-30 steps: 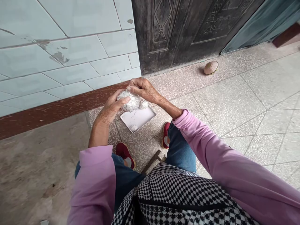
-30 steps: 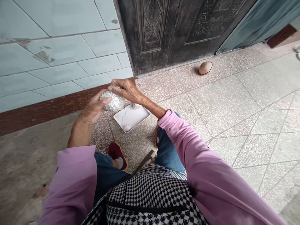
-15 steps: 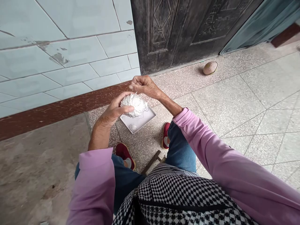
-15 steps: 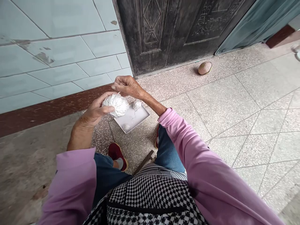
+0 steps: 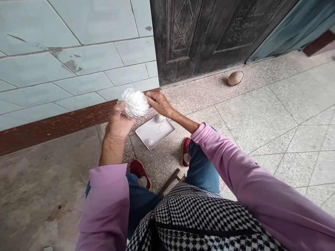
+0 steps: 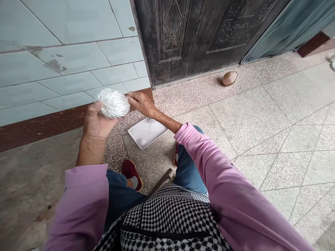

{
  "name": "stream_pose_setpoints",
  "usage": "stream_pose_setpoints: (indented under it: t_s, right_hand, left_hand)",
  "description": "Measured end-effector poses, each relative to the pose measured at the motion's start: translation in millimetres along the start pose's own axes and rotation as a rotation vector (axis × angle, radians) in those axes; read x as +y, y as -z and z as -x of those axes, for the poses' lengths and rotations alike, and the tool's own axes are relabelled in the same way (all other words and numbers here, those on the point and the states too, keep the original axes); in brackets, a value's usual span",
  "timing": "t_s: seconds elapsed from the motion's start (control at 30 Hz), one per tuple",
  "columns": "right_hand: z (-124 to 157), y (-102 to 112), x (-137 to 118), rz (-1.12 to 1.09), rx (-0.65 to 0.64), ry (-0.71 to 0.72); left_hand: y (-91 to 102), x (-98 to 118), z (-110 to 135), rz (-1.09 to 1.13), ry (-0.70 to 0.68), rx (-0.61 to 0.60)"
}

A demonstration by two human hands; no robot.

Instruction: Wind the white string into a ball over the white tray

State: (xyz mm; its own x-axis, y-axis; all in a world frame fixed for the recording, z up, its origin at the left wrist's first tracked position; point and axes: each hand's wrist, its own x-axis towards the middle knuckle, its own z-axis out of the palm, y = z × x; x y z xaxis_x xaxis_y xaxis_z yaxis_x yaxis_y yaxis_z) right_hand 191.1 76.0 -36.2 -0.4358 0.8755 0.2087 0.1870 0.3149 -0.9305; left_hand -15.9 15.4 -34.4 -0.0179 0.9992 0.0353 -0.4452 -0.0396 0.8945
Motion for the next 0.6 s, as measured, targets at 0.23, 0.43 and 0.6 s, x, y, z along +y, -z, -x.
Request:
stream_pose_setpoints:
  t_s: [0.23,0.43,0.6]
  right_hand:
    - [26.9,-15.3,-15.9,0.14,-0.207,0.041]
    - [33.8,-29.8,-11.4,0.059,-0.333,0.117]
    - [29.9,-17.4,-17.3,-0.053,-0.29,0.15]
  left_hand:
    - [2.8,6.3,-7.4,0.014,-0.111,0.244]
    - [14.9,2.1,-18.7,-0.156,-0.127,0.353]
    - [18.0,2.4,-18.3,-0.195,-0.131,0.349]
